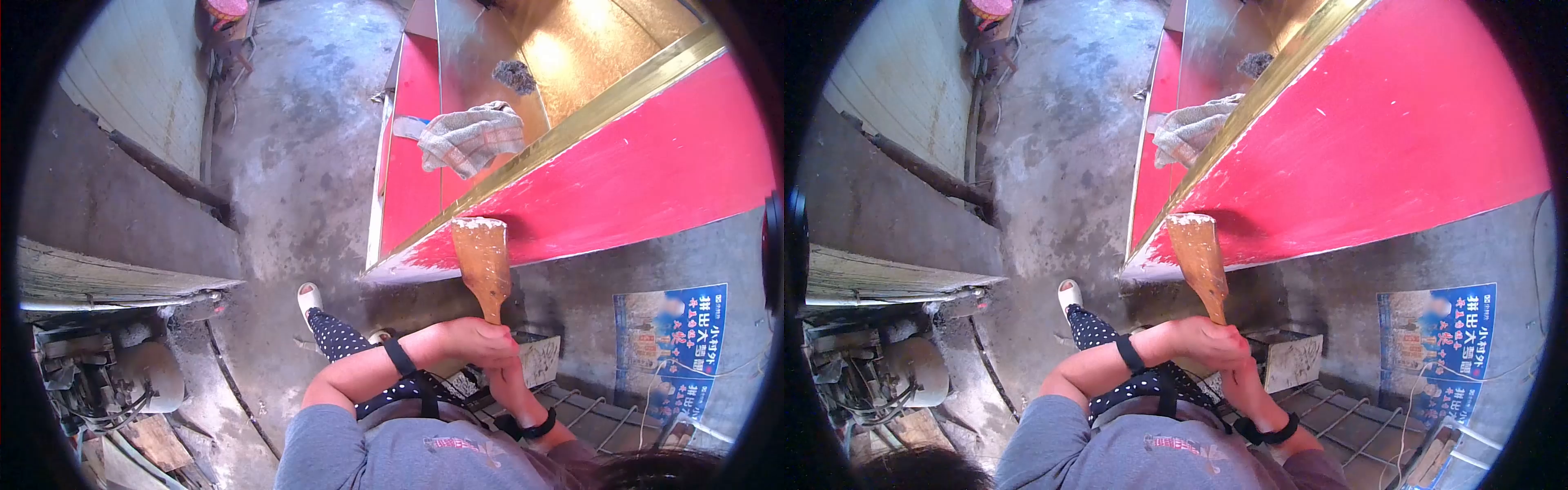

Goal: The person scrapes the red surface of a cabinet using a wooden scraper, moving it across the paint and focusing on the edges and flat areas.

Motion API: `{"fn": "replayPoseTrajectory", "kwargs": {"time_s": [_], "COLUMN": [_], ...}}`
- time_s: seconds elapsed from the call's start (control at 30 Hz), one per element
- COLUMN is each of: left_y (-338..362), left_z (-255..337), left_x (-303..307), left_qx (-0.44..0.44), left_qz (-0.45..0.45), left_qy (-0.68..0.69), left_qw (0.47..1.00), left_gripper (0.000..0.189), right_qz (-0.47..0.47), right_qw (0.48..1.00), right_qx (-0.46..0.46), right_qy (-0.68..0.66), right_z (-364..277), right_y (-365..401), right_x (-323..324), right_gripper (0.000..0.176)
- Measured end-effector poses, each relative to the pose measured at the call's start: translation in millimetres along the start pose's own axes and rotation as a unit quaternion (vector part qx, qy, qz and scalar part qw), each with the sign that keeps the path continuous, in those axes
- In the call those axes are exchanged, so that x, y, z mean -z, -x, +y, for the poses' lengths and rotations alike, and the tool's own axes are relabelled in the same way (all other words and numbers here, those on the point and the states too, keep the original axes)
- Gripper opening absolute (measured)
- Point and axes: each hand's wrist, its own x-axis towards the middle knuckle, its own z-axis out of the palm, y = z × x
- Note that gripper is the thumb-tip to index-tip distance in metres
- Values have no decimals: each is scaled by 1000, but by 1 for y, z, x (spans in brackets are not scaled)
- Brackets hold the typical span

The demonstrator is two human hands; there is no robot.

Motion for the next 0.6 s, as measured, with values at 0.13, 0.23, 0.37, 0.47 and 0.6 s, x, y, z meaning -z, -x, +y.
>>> {"fn": "replayPoseTrajectory", "kwargs": {"time_s": [0.13, 0.23, 0.37, 0.47, 0.6], "left_y": [3, 6, 7, 9, 19], "left_z": [2, 5, 8, 11, 24], "left_x": [0, -1, 2, 1, -4], "left_qx": [16, 30, 53, 61, 82], "left_qz": [10, 4, -3, -11, -17], "left_qy": [0, 20, 33, 34, 57], "left_qw": [1000, 999, 998, 998, 995], "left_gripper": [6, 7, 8, 8, 9], "right_qz": [-27, -33, -18, -30, -26], "right_qw": [999, 999, 1000, 999, 999], "right_qx": [13, 26, -4, 3, -24], "right_qy": [13, 8, -3, 11, -27], "right_z": [8, 15, 22, 30, 36], "right_y": [2, 0, 3, 3, 5], "right_x": [0, -3, -9, -10, -17], "right_gripper": [22, 24, 29, 30, 28]}}
